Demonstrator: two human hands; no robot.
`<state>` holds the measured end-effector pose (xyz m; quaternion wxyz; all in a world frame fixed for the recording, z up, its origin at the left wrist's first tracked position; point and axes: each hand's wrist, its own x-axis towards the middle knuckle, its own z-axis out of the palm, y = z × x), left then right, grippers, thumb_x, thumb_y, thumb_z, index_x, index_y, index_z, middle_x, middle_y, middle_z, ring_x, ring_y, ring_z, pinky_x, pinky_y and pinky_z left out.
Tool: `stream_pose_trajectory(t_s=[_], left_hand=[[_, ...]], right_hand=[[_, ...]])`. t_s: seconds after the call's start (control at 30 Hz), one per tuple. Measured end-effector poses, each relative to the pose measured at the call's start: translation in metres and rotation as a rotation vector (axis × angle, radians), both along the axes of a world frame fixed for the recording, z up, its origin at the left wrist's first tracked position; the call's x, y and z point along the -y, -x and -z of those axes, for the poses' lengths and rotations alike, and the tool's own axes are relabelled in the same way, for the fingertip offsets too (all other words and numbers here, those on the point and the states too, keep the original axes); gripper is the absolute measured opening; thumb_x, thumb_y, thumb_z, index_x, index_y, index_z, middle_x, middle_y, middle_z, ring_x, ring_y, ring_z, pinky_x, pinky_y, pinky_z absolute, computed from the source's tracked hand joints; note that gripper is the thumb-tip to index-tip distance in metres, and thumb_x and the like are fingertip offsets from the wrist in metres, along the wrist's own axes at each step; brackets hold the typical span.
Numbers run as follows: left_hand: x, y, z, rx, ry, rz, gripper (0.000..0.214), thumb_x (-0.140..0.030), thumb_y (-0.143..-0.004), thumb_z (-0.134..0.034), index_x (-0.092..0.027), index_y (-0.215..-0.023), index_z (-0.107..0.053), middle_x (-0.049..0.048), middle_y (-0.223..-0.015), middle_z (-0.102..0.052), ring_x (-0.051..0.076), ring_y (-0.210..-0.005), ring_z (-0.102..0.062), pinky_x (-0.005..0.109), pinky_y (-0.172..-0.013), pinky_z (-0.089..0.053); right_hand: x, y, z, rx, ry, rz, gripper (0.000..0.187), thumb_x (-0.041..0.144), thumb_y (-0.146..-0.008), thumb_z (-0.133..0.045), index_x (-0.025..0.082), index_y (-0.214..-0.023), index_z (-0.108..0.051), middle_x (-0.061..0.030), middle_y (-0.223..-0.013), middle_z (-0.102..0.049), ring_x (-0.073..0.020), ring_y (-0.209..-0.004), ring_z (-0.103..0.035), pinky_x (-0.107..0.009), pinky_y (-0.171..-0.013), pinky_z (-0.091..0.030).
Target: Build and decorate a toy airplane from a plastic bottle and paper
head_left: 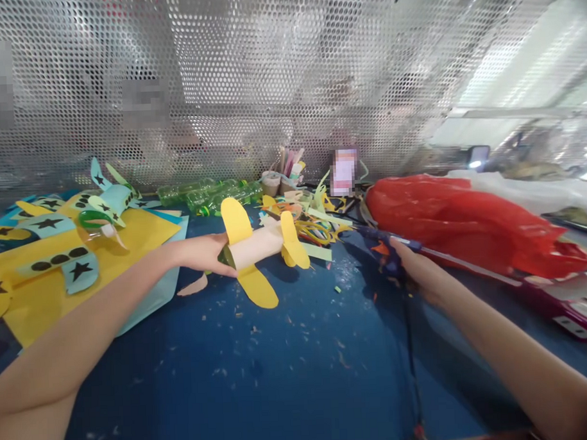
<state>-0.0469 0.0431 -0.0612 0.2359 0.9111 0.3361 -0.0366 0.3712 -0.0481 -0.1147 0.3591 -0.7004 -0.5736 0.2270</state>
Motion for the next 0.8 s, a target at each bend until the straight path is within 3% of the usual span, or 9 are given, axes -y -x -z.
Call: stream_pose_trajectory(t_s=[0.1, 0.2, 0.3, 0.37, 0.4, 0.47, 0.53, 0.63, 0.8], left_hand=[[0.001, 0.0, 0.0, -0.003, -0.004, 0.002, 0.09, -0.057, -0.075, -0.065, -0.022, -0.148, -0.026, 0.013, -0.147, -0.042, 0.031, -0.128, -0.046, 0.037, -0.101, -0.039], [0.001, 0.0, -0.001, -0.005, -0.003, 0.008, 0.088, -0.055, -0.075, -0.065, -0.023, -0.148, -0.028, 0.0124, -0.148, -0.041, 0.03, -0.128, -0.046, 0.036, -0.102, -0.038], [0.002, 0.0, -0.001, -0.002, -0.002, 0.013, 0.087, -0.055, -0.076, -0.064, -0.024, -0.148, -0.028, 0.0111, -0.148, -0.041, 0.03, -0.129, -0.046, 0.036, -0.102, -0.038], [0.002, 0.0, -0.002, 0.001, 0.0, 0.018, 0.088, -0.056, -0.076, -0.064, -0.025, -0.149, -0.025, 0.0106, -0.149, -0.04, 0.031, -0.13, -0.044, 0.036, -0.101, -0.038], [0.002, 0.001, -0.003, 0.0, 0.002, 0.022, 0.089, -0.056, -0.076, -0.064, -0.025, -0.149, -0.025, 0.0105, -0.15, -0.039, 0.031, -0.131, -0.043, 0.036, -0.101, -0.038], [0.002, 0.002, -0.005, -0.008, 0.007, 0.027, 0.088, -0.057, -0.076, -0.063, -0.025, -0.149, -0.026, 0.0106, -0.15, -0.039, 0.031, -0.131, -0.043, 0.036, -0.101, -0.038], [0.002, 0.004, -0.007, -0.021, 0.016, 0.02, 0.087, -0.059, -0.076, -0.064, -0.025, -0.148, -0.028, 0.0109, -0.149, -0.04, 0.031, -0.13, -0.044, 0.037, -0.101, -0.038], [0.002, 0.005, -0.009, -0.048, 0.033, 0.0, 0.086, -0.058, -0.076, -0.064, -0.023, -0.147, -0.03, 0.0114, -0.147, -0.042, 0.031, -0.128, -0.046, 0.036, -0.1, -0.039], [0.0, 0.006, -0.005, -0.016, 0.024, 0.027, 0.089, -0.056, -0.076, -0.064, -0.025, -0.15, -0.024, 0.0104, -0.148, -0.041, 0.03, -0.129, -0.046, 0.035, -0.101, -0.038]], right_hand=[[-0.003, -0.007, -0.002, -0.034, 0.254, 0.092, 0.068, 0.077, -0.081, -0.029, 0.025, -0.04, -0.046, -0.0073, -0.032, -0.048, -0.0174, -0.026, -0.045, -0.029, -0.027, -0.029], [-0.003, -0.01, -0.012, 0.208, 0.431, 0.021, 0.077, 0.076, -0.083, -0.028, 0.024, -0.029, -0.042, -0.0108, -0.031, -0.047, -0.0135, -0.022, -0.039, -0.03, -0.029, -0.028], [-0.007, -0.002, -0.032, 0.48, 0.342, -0.062, 0.075, 0.068, -0.088, -0.034, 0.024, -0.028, -0.043, -0.0111, -0.032, -0.048, -0.011, -0.024, -0.041, -0.03, -0.036, -0.035], [-0.014, 0.011, -0.048, 0.593, 0.253, -0.126, 0.064, 0.057, -0.089, -0.045, 0.023, -0.035, -0.048, -0.0085, -0.037, -0.053, -0.0118, -0.029, -0.045, -0.031, -0.042, -0.037], [-0.019, 0.021, -0.054, 0.631, 0.282, -0.145, 0.059, 0.053, -0.088, -0.049, 0.022, -0.037, -0.05, -0.008, -0.04, -0.055, -0.0139, -0.033, -0.049, -0.032, -0.046, -0.04], [-0.029, 0.041, -0.062, 0.636, 0.174, -0.242, 0.04, 0.048, -0.084, -0.055, 0.021, -0.055, -0.061, -0.0063, -0.058, -0.066, -0.0184, -0.052, -0.061, -0.033, -0.058, -0.045], [-0.038, 0.061, -0.061, 0.594, 0.062, -0.353, 0.025, 0.045, -0.077, -0.064, 0.021, -0.082, -0.067, -0.0056, -0.082, -0.072, -0.0218, -0.075, -0.067, -0.033, -0.071, -0.048], [-0.045, 0.083, -0.048, 0.617, 0.037, -0.536, 0.031, 0.046, -0.076, -0.065, 0.02, -0.093, -0.066, -0.0071, -0.095, -0.07, -0.0231, -0.086, -0.065, -0.033, -0.076, -0.047], [-0.048, 0.091, -0.029, 0.722, 0.006, -0.437, 0.015, 0.024, -0.073, -0.063, 0.017, -0.086, -0.065, -0.0089, -0.086, -0.068, -0.0233, -0.081, -0.062, -0.032, -0.069, -0.046]])
